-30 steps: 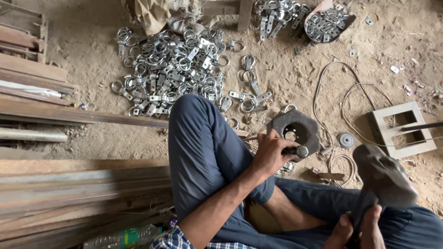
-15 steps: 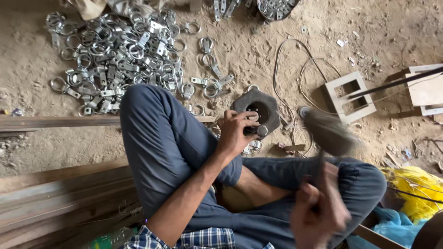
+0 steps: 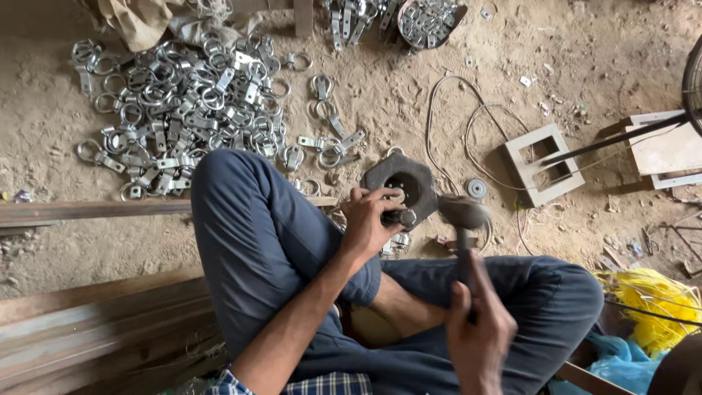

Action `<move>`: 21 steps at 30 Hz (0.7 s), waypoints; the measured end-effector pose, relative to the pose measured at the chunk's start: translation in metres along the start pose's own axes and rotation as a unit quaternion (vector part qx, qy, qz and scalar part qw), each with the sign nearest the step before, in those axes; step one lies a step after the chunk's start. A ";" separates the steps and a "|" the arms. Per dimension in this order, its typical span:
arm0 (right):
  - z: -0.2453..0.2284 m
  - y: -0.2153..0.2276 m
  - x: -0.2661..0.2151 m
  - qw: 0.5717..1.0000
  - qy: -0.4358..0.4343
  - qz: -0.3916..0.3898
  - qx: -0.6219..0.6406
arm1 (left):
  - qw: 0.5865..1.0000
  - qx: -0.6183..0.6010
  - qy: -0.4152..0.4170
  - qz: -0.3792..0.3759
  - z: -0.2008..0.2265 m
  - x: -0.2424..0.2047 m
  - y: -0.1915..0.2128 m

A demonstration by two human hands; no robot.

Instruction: The person sits cross-legged on the floor and repeatedly hammers a small metal part placed on a hexagonal anvil. They pick up parts from a nearby pile, position them on the anvil, and strike them with a hammer.

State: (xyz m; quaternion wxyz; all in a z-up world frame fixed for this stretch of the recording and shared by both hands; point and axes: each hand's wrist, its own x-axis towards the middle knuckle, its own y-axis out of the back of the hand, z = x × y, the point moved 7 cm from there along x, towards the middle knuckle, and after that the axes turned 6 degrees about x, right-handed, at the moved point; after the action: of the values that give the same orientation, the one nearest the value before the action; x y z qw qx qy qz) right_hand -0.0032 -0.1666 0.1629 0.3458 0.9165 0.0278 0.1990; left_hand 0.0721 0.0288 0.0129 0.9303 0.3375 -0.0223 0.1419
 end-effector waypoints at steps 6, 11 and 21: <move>0.005 0.047 -0.019 0.991 -0.035 0.128 0.023 | 1.000 0.007 0.006 -0.017 -0.010 -0.002 -0.009; 0.004 -0.007 -0.008 0.999 -0.026 -0.028 -0.028 | 1.000 0.009 0.007 -0.016 -0.010 -0.002 -0.005; 0.057 -0.037 -0.019 0.956 -0.229 -0.149 -0.103 | 0.999 -0.006 -0.019 0.048 -0.009 -0.003 0.000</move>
State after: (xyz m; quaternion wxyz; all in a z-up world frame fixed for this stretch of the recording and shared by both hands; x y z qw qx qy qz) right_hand 0.0043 -0.1769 0.0937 0.4613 0.8824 0.0631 -0.0679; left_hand 0.0687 0.0336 0.0050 0.9238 0.3330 -0.0574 0.1802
